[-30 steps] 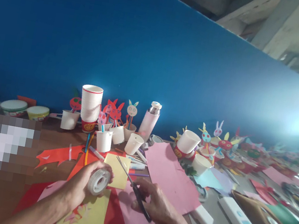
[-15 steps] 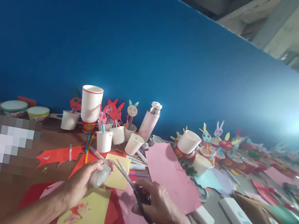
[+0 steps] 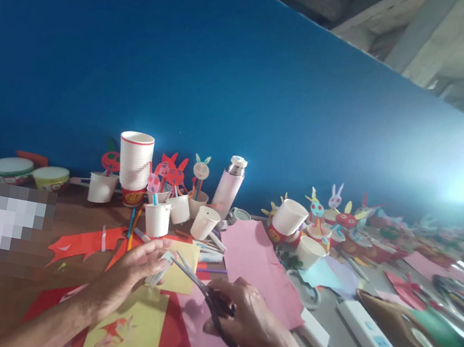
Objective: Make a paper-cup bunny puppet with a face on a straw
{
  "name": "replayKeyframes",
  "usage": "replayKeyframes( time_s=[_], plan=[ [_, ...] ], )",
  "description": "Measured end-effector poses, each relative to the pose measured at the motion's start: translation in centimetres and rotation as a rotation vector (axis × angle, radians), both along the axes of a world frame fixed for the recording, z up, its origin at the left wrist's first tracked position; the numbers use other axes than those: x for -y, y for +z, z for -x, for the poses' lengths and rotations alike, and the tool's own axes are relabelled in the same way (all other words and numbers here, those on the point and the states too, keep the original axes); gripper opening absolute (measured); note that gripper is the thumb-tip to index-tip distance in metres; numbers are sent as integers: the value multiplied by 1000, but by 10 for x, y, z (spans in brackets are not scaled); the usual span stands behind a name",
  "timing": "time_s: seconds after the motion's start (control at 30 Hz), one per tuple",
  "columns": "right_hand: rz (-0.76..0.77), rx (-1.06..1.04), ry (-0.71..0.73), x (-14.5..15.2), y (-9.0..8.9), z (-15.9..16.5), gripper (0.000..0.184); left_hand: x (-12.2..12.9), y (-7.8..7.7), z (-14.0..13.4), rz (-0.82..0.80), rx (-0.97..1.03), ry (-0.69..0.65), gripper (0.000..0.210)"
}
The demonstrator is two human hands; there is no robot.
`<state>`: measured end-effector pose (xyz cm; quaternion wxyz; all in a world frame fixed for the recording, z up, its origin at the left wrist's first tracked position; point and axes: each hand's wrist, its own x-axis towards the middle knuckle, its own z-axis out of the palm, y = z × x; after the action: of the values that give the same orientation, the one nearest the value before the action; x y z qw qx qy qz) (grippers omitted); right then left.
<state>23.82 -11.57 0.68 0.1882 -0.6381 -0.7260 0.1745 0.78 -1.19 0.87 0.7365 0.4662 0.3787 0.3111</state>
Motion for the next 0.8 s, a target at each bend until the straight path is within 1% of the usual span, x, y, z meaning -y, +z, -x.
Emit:
replayKeyframes(
  time_s=[0.13,0.33,0.47,0.7,0.8],
  plan=[
    [-34,-19,33,0,0,2,44,3,0,-1,-31,7,-4,55],
    [-71,-9,56,0,-1,7,46,3,-3,-1,-91,-37,-100,57],
    [-87,-8,74,-1,-2,7,47,4,-3,-1,-86,-26,-151,58],
    [-110,13,82,-1,-5,5,44,3,-4,-1,-91,-17,-167,59],
    [-103,17,65,-1,-5,3,41,3,-3,-2,-103,-10,-139,57]
  ],
)
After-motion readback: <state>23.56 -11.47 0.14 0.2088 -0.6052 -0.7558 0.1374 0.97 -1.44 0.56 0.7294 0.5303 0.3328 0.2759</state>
